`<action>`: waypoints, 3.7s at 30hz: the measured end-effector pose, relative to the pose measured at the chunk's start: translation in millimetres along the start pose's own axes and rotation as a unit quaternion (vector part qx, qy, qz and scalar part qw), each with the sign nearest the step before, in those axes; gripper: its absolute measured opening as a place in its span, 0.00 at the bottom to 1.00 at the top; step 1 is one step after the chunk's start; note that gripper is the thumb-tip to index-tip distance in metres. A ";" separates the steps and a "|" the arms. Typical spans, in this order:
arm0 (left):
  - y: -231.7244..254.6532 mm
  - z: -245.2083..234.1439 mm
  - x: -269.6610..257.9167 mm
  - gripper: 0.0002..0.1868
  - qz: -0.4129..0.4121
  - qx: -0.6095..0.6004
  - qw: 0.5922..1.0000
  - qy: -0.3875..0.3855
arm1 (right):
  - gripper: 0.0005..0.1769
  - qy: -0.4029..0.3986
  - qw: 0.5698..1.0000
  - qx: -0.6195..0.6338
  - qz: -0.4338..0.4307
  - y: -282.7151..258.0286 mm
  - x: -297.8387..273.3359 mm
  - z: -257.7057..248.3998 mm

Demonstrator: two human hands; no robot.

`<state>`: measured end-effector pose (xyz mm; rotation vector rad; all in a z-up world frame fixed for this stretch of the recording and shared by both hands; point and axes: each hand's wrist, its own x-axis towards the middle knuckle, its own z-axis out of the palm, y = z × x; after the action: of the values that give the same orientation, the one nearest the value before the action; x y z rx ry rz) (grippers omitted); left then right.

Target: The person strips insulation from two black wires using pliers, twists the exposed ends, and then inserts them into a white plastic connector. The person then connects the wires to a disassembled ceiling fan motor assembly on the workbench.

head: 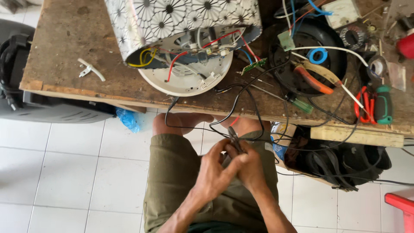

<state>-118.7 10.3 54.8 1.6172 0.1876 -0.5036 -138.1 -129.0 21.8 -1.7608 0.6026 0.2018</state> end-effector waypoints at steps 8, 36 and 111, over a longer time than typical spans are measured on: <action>-3.9 -9.1 8.2 0.15 0.141 0.047 0.988 0.041 | 0.08 0.008 0.986 -0.159 -0.047 10.4 -0.4 14.1; -35.0 -26.0 76.5 0.22 0.066 0.060 0.992 0.090 | 0.11 -0.045 0.921 -0.323 -0.213 2.3 -1.7 13.7; -89.4 -35.3 106.5 0.16 0.013 0.235 0.970 0.056 | 0.07 0.109 0.563 -0.635 -0.518 -95.3 54.0 28.4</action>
<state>-53.7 36.8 -70.3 2.1105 0.1368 -0.4575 -40.0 -102.4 71.4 -3.2485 -0.8135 -0.6056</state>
